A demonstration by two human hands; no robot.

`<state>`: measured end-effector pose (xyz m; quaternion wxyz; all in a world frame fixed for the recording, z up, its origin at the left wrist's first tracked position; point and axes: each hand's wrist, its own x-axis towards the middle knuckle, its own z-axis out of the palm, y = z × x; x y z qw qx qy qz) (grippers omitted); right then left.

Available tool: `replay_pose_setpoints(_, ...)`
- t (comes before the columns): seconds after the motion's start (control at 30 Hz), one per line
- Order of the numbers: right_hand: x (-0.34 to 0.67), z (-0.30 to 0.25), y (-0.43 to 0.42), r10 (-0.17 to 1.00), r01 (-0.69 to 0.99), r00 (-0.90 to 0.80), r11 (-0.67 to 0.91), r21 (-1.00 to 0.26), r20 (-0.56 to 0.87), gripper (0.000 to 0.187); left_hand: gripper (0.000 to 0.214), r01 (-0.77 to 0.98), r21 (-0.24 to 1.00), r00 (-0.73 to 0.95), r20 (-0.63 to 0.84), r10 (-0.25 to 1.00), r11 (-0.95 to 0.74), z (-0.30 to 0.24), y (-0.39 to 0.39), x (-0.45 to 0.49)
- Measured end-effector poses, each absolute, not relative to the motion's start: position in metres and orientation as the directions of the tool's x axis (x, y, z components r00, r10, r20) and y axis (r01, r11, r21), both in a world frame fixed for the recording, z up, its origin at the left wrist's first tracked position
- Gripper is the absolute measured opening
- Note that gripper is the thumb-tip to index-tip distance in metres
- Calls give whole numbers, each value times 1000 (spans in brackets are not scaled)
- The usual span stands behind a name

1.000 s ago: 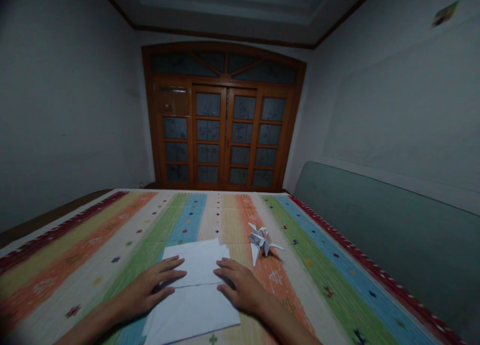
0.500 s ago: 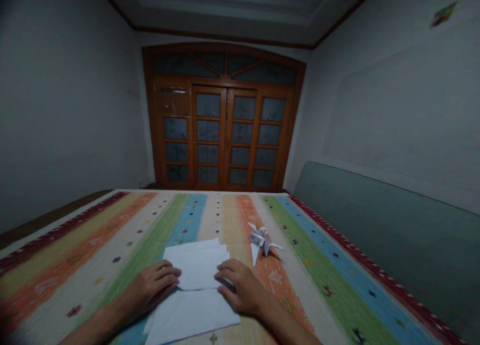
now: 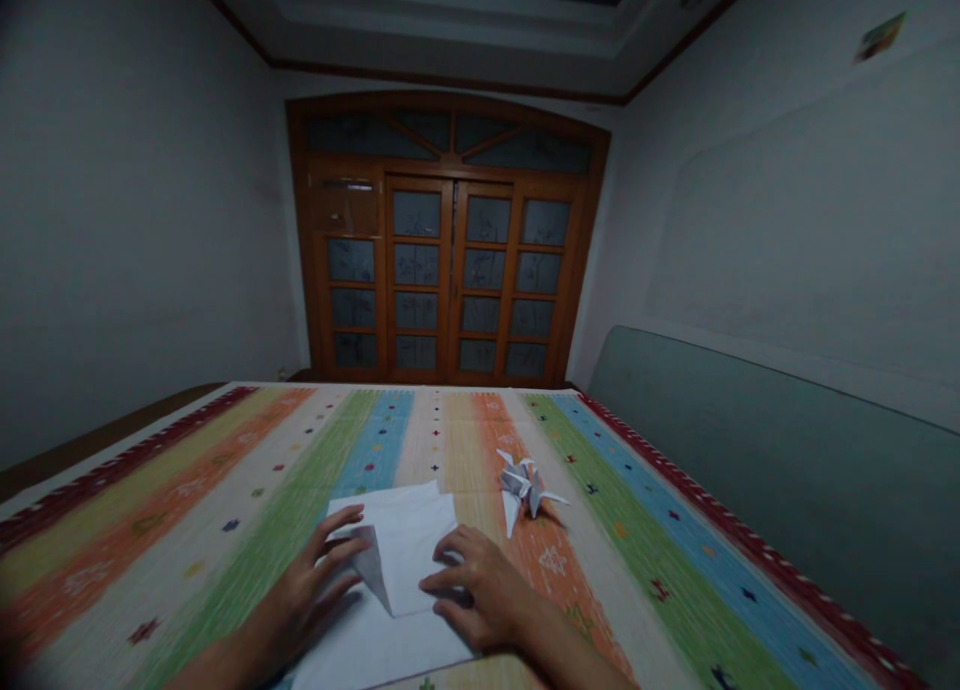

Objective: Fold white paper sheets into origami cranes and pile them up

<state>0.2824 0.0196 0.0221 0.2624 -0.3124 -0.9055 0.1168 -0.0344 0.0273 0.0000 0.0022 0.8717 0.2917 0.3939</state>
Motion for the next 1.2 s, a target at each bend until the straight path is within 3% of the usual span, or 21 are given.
replay_pose_setpoints(0.1, 283, 21, 20, 620, 495, -672, 783, -377, 406, 32, 30, 521, 277, 517, 650, 557, -807, 1, 28, -33)
replay_pose_setpoints(0.2, 283, 22, 20, 622, 494, -669, 781, -382, 406, 31, 26, 511, 273, 624, 535, 570, -815, 4, 29, -32)
replay_pose_setpoints(0.43, 285, 22, 19, 641, 513, -674, 764, -392, 367, 43, 58, 528, 285, 745, 298, 597, -800, 7, 30, -34)
replay_pose_setpoints(0.7, 289, 12, 21, 703, 578, -639, 706, -409, 311, 55, 60, 520, 282, 751, 299, 589, -807, 10, 29, -33)
replay_pose_setpoints(0.93, 284, 9, 24, 628, 513, -615, 778, -363, 477, 23, 47, 528, 285, 710, 368, 600, -800, 5, 31, -32)
replay_pose_setpoints(1.2, 282, 4, 31, 566, 472, -529, 816, -335, 632, 45, 45, 437, 351, 670, 487, 560, -828, 11, 27, -28)
